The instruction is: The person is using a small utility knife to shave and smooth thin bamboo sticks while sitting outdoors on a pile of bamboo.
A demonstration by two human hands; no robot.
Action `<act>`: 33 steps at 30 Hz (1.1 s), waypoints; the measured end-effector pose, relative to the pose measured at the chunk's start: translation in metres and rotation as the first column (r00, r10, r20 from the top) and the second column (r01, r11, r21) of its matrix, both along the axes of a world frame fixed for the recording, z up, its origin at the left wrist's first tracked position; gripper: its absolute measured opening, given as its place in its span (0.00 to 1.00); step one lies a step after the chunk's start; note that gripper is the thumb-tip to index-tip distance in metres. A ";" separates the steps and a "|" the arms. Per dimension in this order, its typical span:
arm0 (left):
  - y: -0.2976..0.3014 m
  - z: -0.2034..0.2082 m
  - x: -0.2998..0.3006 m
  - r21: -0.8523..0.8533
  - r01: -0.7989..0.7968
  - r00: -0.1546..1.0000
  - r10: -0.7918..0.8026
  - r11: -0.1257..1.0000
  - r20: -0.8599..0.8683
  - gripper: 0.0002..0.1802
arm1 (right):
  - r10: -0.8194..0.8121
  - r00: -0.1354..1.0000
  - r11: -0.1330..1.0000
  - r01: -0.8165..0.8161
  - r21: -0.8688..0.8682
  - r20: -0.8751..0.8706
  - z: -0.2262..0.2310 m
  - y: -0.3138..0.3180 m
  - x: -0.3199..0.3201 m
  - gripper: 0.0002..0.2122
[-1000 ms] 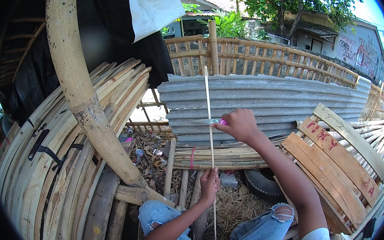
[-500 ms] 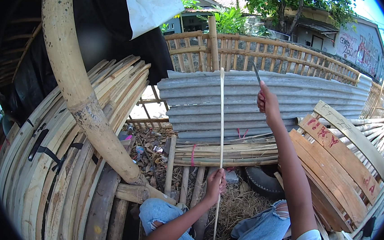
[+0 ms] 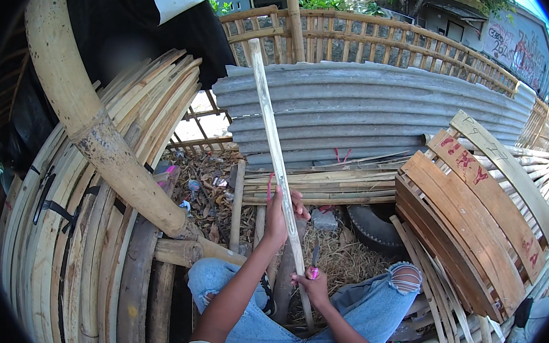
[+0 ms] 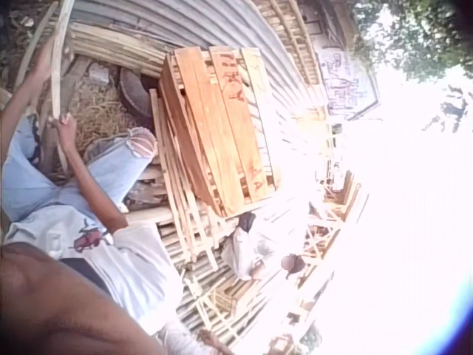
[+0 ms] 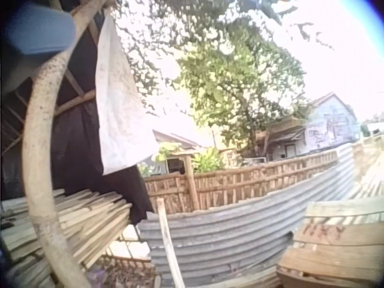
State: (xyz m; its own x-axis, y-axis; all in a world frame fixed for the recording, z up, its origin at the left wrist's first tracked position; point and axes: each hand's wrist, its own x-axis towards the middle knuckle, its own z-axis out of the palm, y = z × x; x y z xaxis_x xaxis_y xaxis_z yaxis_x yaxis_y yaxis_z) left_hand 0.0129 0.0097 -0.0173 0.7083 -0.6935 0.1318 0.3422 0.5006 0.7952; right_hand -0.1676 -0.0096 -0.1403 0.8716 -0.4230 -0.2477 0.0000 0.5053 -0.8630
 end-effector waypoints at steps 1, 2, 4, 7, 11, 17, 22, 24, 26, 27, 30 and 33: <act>-0.003 0.006 -0.003 0.002 -0.074 0.997 0.074 0.997 -0.005 0.29 | -0.010 1.000 1.000 0.010 0.008 -0.010 0.003 0.003 0.002 0.18; -0.005 0.008 -0.008 0.005 -0.147 0.989 0.147 0.989 -0.009 0.27 | -0.057 0.998 0.998 0.056 0.025 0.036 0.006 -0.001 0.009 0.18; 0.008 -0.002 -0.009 0.126 -0.116 0.992 0.109 0.985 0.055 0.25 | -0.095 0.992 0.995 0.091 0.051 0.088 0.028 -0.005 0.029 0.18; 0.009 -0.012 -0.018 0.261 -0.019 0.995 -0.006 0.965 0.095 0.19 | -0.155 0.973 0.988 0.152 0.031 0.170 0.052 -0.024 0.052 0.18; 0.000 -0.012 -0.018 0.265 -0.046 0.987 0.004 0.963 0.158 0.12 | -0.157 0.987 0.818 0.154 -0.554 0.042 0.083 -0.045 0.055 0.14; 0.001 -0.004 -0.019 0.109 0.030 0.999 -0.027 0.994 -0.029 0.11 | -0.154 0.988 0.275 0.051 -0.960 0.008 0.133 -0.102 0.043 0.19; 0.003 -0.009 -0.028 0.231 -0.122 0.992 0.114 0.965 0.048 0.06 | 0.029 1.000 -0.303 0.010 -0.953 0.001 0.168 -0.125 0.070 0.20; 0.003 -0.010 -0.024 0.211 -0.135 0.991 0.128 0.968 0.045 0.06 | 0.046 0.999 -0.336 0.019 -0.942 0.003 0.180 -0.129 0.079 0.19; 0.002 0.002 -0.025 0.191 -0.144 0.989 0.140 0.971 0.038 0.06 | 0.067 0.997 -0.384 0.059 -0.921 0.036 0.189 -0.128 0.082 0.19; 0.001 0.007 -0.027 0.180 -0.161 0.987 0.158 0.970 0.031 0.07 | 0.069 0.997 -0.388 0.061 -0.920 0.037 0.192 -0.126 0.085 0.19; 0.005 0.011 -0.022 0.195 -0.205 0.978 0.208 0.959 0.009 0.12 | 0.038 0.995 -0.382 0.101 -0.919 0.094 0.197 -0.120 0.096 0.19; 0.005 0.006 -0.022 0.244 -0.211 0.975 0.222 0.946 -0.016 0.16 | -0.099 0.993 -0.378 0.024 -0.925 0.066 0.204 -0.125 0.109 0.20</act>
State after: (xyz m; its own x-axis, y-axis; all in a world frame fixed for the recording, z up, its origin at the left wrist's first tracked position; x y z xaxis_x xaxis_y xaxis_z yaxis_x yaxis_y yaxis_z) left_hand -0.0095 0.0149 -0.0110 0.8463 -0.5301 -0.0526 0.2827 0.3631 0.8878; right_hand -0.0586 -0.1342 0.0636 0.8265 -0.1542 0.5414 -0.0884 -0.9854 -0.1457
